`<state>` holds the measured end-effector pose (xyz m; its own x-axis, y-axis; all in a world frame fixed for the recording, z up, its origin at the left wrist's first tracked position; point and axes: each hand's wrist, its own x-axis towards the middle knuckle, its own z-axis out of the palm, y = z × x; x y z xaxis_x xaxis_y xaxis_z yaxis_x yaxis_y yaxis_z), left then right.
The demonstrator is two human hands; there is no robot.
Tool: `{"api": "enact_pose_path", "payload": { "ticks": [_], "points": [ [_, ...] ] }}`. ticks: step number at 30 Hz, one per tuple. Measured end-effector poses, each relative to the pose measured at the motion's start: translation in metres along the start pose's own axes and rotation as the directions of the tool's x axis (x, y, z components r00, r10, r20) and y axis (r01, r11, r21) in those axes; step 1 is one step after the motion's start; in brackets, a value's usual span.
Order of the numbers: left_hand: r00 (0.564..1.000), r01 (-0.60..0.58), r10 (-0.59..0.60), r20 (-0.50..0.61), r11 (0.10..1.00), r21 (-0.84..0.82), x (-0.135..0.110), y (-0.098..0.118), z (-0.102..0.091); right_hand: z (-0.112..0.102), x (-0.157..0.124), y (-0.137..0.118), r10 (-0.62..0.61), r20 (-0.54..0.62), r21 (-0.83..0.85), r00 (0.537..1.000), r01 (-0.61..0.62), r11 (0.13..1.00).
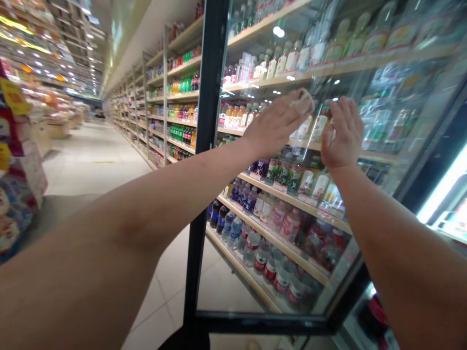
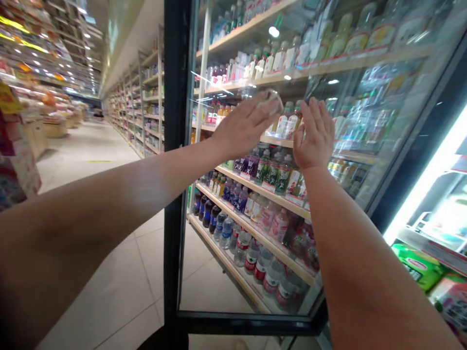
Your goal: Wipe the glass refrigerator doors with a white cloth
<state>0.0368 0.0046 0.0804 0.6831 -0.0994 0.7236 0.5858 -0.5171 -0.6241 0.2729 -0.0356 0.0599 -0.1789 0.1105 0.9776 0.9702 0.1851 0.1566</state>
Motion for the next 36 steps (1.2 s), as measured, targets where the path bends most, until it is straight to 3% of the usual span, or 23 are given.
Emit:
{"api": "enact_pose_path", "payload": {
  "ticks": [2, 4, 7, 10, 12, 14, 17, 21, 24, 27, 30, 33, 36],
  "points": [
    [0.976, -0.186, 0.185, 0.112, 0.983, -0.006, -0.007, 0.009, 0.001, 0.001, 0.0, 0.001, -0.02, -0.02, -0.018, 1.0, 0.019, 1.0],
    [0.955, -0.248, 0.243, 0.169, 0.969, 0.01, -0.006, 0.01, -0.002, 0.003, -0.001, 0.004, -0.041, -0.038, -0.036, 0.998, 0.04, 0.999],
    [0.996, -0.061, 0.055, 0.066, 0.994, 0.091, 0.006, 0.002, -0.007, 0.006, -0.001, 0.007, -0.058, -0.055, -0.045, 0.997, 0.055, 0.997],
    [0.994, 0.106, -0.103, -0.04, 0.99, 0.092, 0.012, 0.004, -0.005, 0.007, -0.001, 0.009, -0.072, -0.07, -0.056, 0.995, 0.069, 0.996],
    [0.998, 0.07, -0.069, -0.007, 0.996, 0.064, 0.009, 0.011, 0.0, 0.008, -0.001, 0.009, -0.078, -0.074, -0.06, 0.994, 0.073, 0.996],
    [0.997, -0.043, 0.04, 0.07, 0.998, 0.035, 0.005, 0.016, 0.003, 0.008, -0.001, 0.009, -0.07, -0.073, -0.057, 0.995, 0.066, 0.996],
    [0.981, -0.155, 0.153, 0.122, 0.988, 0.005, 0.005, 0.011, 0.001, 0.008, -0.001, 0.01, -0.069, -0.076, -0.063, 0.995, 0.064, 0.996],
    [0.999, -0.025, 0.022, 0.033, 0.997, 0.069, 0.017, 0.002, -0.003, 0.009, -0.001, 0.011, -0.069, -0.08, -0.074, 0.994, 0.063, 0.995],
    [0.998, 0.065, -0.066, 0.012, 0.994, 0.086, 0.018, 0.014, -0.001, 0.007, -0.001, 0.009, -0.056, -0.072, -0.064, 0.996, 0.051, 0.997],
    [0.995, -0.047, 0.043, 0.091, 0.998, 0.05, 0.012, 0.029, 0.002, 0.005, -0.001, 0.006, -0.04, -0.053, -0.039, 0.998, 0.038, 0.999],
    [0.981, -0.149, 0.143, 0.13, 0.988, 0.036, 0.013, 0.025, 0.001, 0.003, -0.001, 0.004, -0.014, -0.041, -0.038, 0.999, 0.013, 0.999],
    [1.0, 0.024, -0.023, -0.011, 0.997, 0.075, 0.024, 0.007, -0.002, 0.004, -0.001, 0.004, -0.031, -0.065, -0.068, 0.997, 0.026, 0.997],
    [0.973, 0.201, -0.193, -0.123, 0.978, 0.057, 0.029, 0.002, 0.001, 0.005, -0.001, 0.005, -0.039, -0.059, -0.07, 0.998, 0.034, 0.997]
  ]
}}
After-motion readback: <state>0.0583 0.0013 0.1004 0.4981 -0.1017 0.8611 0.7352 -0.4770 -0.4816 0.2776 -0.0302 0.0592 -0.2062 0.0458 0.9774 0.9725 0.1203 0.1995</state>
